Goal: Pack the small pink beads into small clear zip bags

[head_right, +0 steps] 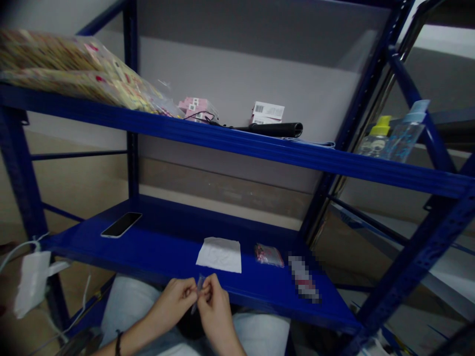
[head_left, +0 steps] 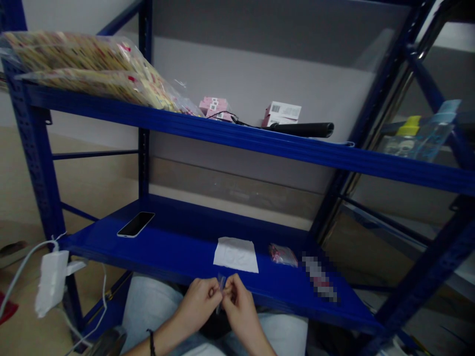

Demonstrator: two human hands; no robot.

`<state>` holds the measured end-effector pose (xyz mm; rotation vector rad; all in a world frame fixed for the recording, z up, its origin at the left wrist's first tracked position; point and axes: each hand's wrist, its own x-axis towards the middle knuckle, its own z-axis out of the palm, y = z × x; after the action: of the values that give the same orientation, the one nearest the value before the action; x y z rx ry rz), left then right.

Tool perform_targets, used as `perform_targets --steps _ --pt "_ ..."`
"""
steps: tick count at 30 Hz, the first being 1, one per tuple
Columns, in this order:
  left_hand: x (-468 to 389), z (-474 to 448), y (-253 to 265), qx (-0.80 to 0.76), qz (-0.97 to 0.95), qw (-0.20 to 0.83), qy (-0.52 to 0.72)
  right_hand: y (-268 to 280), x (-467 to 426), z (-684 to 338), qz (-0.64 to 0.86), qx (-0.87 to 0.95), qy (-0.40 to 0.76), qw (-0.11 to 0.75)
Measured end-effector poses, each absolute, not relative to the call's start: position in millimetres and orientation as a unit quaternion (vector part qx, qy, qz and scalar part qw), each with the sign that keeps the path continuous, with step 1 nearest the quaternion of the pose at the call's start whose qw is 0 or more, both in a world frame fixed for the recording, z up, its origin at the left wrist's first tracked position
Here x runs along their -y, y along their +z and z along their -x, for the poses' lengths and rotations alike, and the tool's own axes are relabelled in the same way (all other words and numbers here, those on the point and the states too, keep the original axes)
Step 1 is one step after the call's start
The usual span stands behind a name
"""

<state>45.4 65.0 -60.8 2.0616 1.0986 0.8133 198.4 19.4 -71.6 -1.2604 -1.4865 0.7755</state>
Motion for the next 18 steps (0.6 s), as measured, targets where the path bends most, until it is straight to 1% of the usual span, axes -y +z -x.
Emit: perform_targets --steps 4,9,12,16,18 --pt "-64 -46 -62 -0.415 -0.784 0.337 0.314 -75 -16 -194 0.503 0.61 0.34 0.509" --pt "-61 -45 -50 -0.354 -0.777 0.409 0.321 -73 -17 -195 0.477 0.58 0.394 0.53" --pt "-57 -44 -43 -0.316 -0.777 0.433 0.331 -73 -17 -194 0.454 0.573 0.412 0.544" --pt "-57 -42 -43 -0.322 -0.77 0.441 0.33 -74 -15 -194 0.45 0.577 0.396 0.554" --pt "-59 -41 -46 -0.344 -0.773 0.426 0.32 -71 -13 -196 0.474 0.602 0.35 0.539"
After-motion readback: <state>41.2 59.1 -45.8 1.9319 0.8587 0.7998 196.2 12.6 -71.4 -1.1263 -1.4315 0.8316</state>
